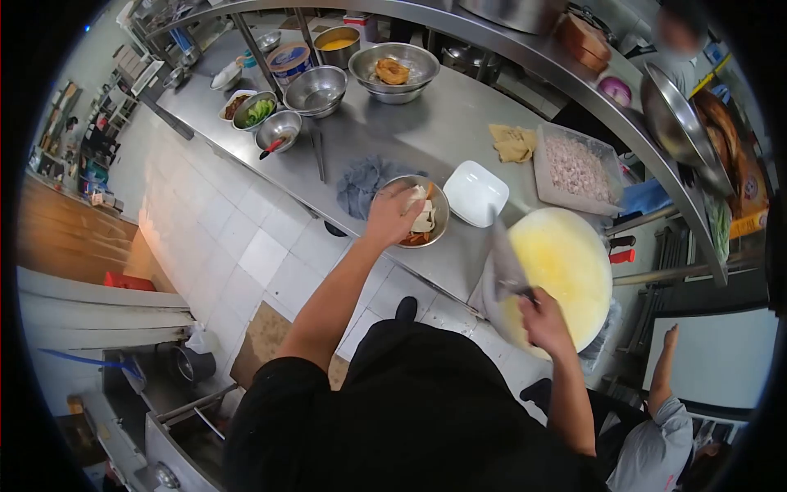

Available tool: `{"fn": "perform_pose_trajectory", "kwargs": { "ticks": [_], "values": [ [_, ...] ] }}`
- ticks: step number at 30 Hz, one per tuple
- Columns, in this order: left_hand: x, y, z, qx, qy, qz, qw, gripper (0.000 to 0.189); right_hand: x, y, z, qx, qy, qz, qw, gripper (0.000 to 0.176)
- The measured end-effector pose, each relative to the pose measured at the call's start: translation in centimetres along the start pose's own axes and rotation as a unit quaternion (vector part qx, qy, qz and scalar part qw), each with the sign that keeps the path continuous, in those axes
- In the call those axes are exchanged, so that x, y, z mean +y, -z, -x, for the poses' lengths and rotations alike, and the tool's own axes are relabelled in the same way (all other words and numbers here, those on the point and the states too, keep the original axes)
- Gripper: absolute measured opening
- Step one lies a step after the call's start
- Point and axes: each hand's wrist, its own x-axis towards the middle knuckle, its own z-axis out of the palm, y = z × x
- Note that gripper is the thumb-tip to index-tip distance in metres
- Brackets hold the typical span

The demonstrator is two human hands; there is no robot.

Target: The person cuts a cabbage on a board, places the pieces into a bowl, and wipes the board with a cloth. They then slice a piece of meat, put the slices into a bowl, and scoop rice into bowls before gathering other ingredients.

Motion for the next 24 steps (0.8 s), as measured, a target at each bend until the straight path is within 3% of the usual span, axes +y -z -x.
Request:
{"fn": "perform_pose_trajectory", "kwargs": {
  "ticks": [1, 2, 3, 5, 8, 10, 12, 14, 17, 21, 24],
  "values": [
    [1.6, 3.0, -0.3, 0.032, 0.02, 0.005, 0.999, 0.043, 2.4, 1.2, 1.1, 0.071, 0.035, 0.02, 0.997, 0.029],
    [2.7, 5.1, -0.1, 0.062, 0.04, 0.01, 0.997, 0.044, 5.2, 2.3, 1.4, 0.186, 0.147, 0.133, 0.962, 0.036],
    [2.7, 5.8, 0.8, 0.04, 0.14, -0.009, 0.989, 0.044, 3.8, 3.4, 3.3, 0.229, 0.054, 0.294, 0.926, 0.038],
    [2.7, 6.6, 2.0, -0.006, 0.331, -0.044, 0.943, 0.042, 5.8, 4.1, 3.6, 0.293, -0.02, 0.391, 0.872, 0.043],
    [2.6, 6.0, 3.2, -0.174, 0.513, 0.224, 0.81, 0.034, 11.3, 2.2, 1.6, 0.327, -0.061, 0.459, 0.824, 0.047],
    [1.6, 3.6, 5.2, -0.103, 0.489, 0.329, 0.801, 0.031, 11.8, 2.1, 1.2, 0.323, -0.066, 0.487, 0.809, 0.05],
    [0.7, 2.7, 5.9, -0.06, 0.474, 0.38, 0.792, 0.031, 8.7, 0.9, 0.6, 0.347, 0.022, 0.449, 0.823, 0.055],
    [0.2, 2.8, 6.4, -0.037, 0.477, 0.387, 0.788, 0.031, 6.1, -0.5, -0.9, 0.28, 0.127, 0.295, 0.905, 0.061],
    [-0.3, 4.0, 7.4, -0.055, 0.448, 0.402, 0.797, 0.027, 4.0, -4.8, -3.2, 0.254, 0.19, 0.39, 0.865, 0.064],
    [-0.7, 7.8, 9.0, -0.068, 0.436, 0.37, 0.817, 0.023, -1.1, -8.7, -4.1, 0.238, 0.242, 0.346, 0.875, 0.068],
    [0.6, 11.6, 8.7, -0.07, 0.429, 0.364, 0.824, 0.021, -8.0, -12.7, -7.4, 0.035, 0.345, 0.175, 0.921, 0.071]
  ]
}}
